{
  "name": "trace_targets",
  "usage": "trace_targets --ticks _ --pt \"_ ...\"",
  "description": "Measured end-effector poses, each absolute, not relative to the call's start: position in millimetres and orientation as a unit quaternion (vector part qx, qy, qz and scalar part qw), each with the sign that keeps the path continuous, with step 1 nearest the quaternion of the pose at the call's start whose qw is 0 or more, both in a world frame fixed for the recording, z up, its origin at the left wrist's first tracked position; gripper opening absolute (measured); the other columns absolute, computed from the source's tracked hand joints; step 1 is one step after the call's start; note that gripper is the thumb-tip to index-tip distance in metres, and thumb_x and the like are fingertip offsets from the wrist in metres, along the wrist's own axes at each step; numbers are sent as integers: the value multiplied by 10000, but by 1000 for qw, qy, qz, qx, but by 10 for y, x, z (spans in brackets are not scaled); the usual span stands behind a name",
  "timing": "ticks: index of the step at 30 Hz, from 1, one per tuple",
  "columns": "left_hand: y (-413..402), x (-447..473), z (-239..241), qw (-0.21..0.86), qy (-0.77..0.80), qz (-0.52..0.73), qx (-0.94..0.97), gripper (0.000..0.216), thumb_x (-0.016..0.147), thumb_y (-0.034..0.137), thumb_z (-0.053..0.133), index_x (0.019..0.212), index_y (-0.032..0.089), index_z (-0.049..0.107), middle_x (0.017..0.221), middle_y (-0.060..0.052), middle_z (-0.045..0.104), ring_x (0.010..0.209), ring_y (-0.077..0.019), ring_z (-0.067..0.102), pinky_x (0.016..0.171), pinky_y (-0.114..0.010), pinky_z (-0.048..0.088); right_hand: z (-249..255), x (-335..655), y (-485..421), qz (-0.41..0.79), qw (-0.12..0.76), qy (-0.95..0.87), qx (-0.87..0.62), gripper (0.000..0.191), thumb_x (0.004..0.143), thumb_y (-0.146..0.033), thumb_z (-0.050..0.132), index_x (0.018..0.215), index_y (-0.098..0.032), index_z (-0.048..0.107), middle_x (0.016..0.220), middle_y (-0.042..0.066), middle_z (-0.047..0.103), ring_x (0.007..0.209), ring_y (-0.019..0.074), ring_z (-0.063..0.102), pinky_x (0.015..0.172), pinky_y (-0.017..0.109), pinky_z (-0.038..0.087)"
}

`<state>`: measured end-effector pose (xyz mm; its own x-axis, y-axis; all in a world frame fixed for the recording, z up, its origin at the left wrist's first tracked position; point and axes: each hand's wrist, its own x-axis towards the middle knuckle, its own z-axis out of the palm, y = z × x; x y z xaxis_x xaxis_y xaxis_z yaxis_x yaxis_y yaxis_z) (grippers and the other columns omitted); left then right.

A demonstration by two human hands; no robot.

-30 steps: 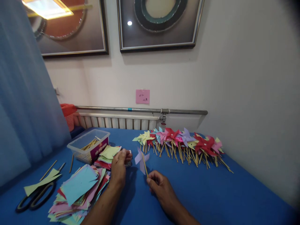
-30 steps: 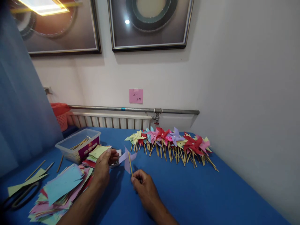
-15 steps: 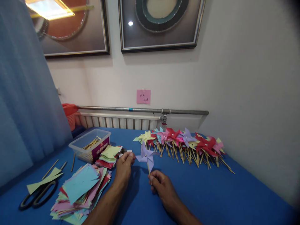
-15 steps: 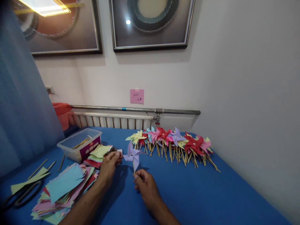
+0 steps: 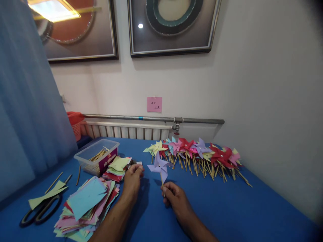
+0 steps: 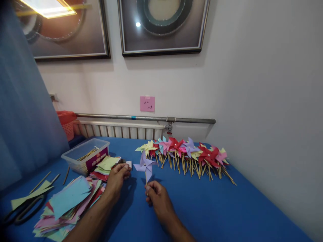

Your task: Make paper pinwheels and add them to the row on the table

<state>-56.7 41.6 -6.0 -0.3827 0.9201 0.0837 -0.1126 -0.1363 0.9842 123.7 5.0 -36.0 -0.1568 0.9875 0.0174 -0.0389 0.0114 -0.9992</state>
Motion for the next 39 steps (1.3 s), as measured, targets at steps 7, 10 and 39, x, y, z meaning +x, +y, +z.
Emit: trace_targets --ticks 7,10,39 --pt "228 -284 -80 531 476 553 430 243 595 395 774 627 171 685 576 -21 628 503 -125 507 507 -237 346 -361 1259 68 540 477 -530 -446 323 790 -520 623 751 -208 549 565 -54 535 473 101 446 500 243 349" --pt "149 -146 -120 589 436 526 432 255 597 378 782 632 154 667 520 3 579 471 -98 454 505 -230 312 -377 1249 65 538 465 -552 -436 302 794 -495 607 730 -206 548 545 -54 527 471 102 444 500 243 347" --pt "249 -125 -302 566 469 524 431 339 602 449 777 643 154 616 486 40 519 450 -83 388 499 -233 272 -412 1234 27 410 449 -601 -520 119 819 -280 563 732 -202 585 564 -64 509 509 113 432 519 230 323"
